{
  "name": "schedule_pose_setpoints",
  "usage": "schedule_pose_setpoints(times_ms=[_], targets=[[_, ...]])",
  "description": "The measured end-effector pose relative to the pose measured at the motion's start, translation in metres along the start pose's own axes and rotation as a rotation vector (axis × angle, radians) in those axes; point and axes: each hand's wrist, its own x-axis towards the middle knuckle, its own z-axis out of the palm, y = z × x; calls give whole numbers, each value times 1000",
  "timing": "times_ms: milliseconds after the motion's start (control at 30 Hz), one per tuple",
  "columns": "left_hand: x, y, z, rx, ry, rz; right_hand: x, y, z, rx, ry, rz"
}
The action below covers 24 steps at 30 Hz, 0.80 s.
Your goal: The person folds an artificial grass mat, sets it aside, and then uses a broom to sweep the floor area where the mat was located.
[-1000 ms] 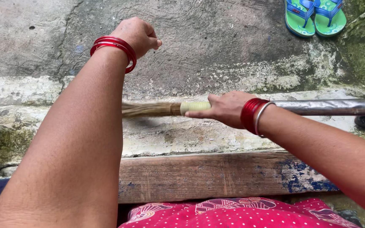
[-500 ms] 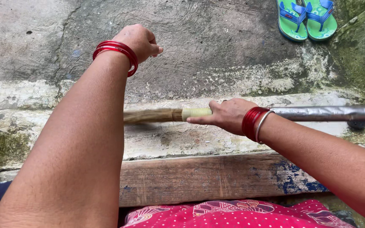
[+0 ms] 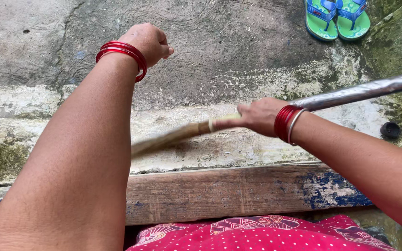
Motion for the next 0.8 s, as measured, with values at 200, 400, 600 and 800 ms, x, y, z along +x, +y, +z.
schedule_pose_setpoints(times_ms=[200,400,600,800], targets=[[5,-3,4,-10,-14,21,-5,4,4,34,120,-122],[14,4,12,63,-58,51,-9,11,-3,-50,143,129],[8,19,16,78,-110,94,-11,3,-2,80,36,25],[4,28,16,75,-159,64,-5,10,31,203,189,-130]])
